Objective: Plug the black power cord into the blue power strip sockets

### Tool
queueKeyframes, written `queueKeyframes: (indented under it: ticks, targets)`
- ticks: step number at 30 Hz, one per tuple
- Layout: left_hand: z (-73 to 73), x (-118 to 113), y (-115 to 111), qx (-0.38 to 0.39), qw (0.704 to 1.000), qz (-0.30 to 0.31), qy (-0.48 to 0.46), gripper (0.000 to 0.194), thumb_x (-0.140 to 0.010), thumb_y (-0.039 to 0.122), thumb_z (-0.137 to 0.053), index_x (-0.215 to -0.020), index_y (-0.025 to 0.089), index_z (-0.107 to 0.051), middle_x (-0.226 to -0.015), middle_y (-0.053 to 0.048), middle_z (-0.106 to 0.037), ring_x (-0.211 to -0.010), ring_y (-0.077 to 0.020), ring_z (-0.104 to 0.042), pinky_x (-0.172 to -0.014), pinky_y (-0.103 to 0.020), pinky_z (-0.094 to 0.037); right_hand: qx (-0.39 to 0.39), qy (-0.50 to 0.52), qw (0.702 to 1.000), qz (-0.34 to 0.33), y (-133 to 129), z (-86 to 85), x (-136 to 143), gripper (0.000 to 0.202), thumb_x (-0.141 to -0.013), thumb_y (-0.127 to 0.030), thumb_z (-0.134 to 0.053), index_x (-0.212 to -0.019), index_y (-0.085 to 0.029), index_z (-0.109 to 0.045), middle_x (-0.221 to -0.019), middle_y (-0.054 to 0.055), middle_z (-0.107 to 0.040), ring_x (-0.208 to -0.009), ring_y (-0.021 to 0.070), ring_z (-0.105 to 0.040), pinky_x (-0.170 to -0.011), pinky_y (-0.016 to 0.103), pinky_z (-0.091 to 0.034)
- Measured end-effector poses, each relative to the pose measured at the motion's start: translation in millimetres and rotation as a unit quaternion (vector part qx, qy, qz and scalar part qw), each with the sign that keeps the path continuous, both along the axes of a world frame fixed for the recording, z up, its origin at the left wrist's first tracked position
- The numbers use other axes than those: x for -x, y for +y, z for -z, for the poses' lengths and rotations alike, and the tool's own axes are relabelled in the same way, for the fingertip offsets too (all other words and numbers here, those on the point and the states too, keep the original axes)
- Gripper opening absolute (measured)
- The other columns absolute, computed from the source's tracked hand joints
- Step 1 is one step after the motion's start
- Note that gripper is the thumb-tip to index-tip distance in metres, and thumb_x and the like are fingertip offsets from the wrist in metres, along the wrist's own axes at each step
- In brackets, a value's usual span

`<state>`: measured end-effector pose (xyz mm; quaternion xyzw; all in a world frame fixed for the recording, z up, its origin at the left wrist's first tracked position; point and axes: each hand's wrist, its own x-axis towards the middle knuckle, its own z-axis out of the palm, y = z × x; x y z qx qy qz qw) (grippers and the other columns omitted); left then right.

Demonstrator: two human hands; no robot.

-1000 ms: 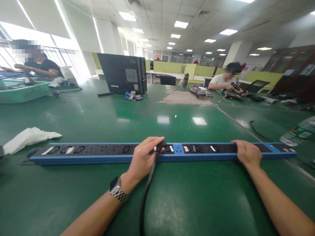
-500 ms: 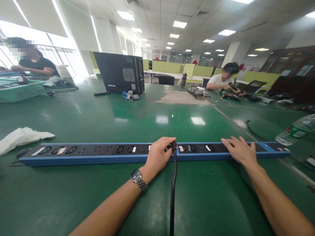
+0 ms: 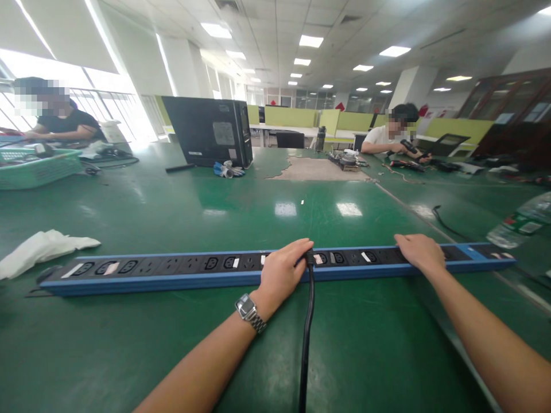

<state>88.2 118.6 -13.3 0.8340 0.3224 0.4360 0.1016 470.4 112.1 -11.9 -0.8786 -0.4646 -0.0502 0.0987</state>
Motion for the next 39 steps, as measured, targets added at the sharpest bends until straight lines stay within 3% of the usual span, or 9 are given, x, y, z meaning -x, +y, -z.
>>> queueKeyframes:
  ticks: [7,17,25,35,39]
  targets:
    - [-2.9,8,-2,0.042,0.998,-0.040,-0.003,0.030,-0.084,0.033,-0.067,-0.109,0.016,-0.068,-0.096,-0.009,-0.076,-0.085,-0.0230,-0.072,-0.077,-0.036,-0.059,0.008,-0.001,1.000,0.006,-4,-2.4,5,0.053,-0.084,-0.050,-0.035,-0.092,-0.021,-0.079,-0.096,0.017,-0.073,-0.084,0.0323,-0.066,-0.068,0.038,-0.046]
    - [-7.3,8,-1,0.011,0.999,0.024,-0.040,0.026,-0.087,0.017,-0.060,-0.112,0.017,-0.067,-0.108,-0.010,-0.072,-0.100,-0.0207,-0.067,-0.090,-0.036,-0.055,0.006,0.002,1.000,0.009,-5,-2.5,7,0.055,-0.085,-0.050,-0.034,-0.097,-0.020,-0.079,-0.098,0.017,-0.073,-0.087,0.0340,-0.066,-0.067,0.037,-0.045]
    - [-1.8,7,-4,0.002,0.998,-0.010,-0.064,0.026,-0.089,0.020,-0.057,-0.113,0.019,-0.066,-0.101,-0.008,-0.068,-0.091,-0.0177,-0.064,-0.081,-0.032,-0.055,-0.012,-0.004,1.000,0.003,-5,-2.3,7,0.052,-0.084,-0.049,-0.036,-0.093,-0.021,-0.079,-0.093,0.017,-0.073,-0.083,0.0315,-0.067,-0.064,0.035,-0.045]
    - [3.7,1,-9,-0.023,0.999,0.000,0.042,0.040,-0.082,0.008,-0.056,-0.119,0.021,-0.065,-0.110,-0.009,-0.064,-0.103,-0.0213,-0.060,-0.089,-0.039,-0.054,0.008,-0.005,1.000,0.009,-6,-3.0,9,0.055,-0.086,-0.049,-0.033,-0.096,-0.019,-0.078,-0.098,0.017,-0.072,-0.087,0.0323,-0.066,-0.068,0.036,-0.045]
    - [-2.8,-2,-10,0.033,0.998,0.016,-0.043,0.032,-0.083,0.011,-0.059,-0.112,0.023,-0.068,-0.111,-0.007,-0.068,-0.104,-0.0196,-0.064,-0.094,-0.038,-0.053,0.007,-0.011,1.000,0.003,-5,-2.3,9,0.054,-0.086,-0.047,-0.032,-0.093,-0.019,-0.079,-0.096,0.017,-0.073,-0.086,0.0316,-0.066,-0.068,0.035,-0.045]
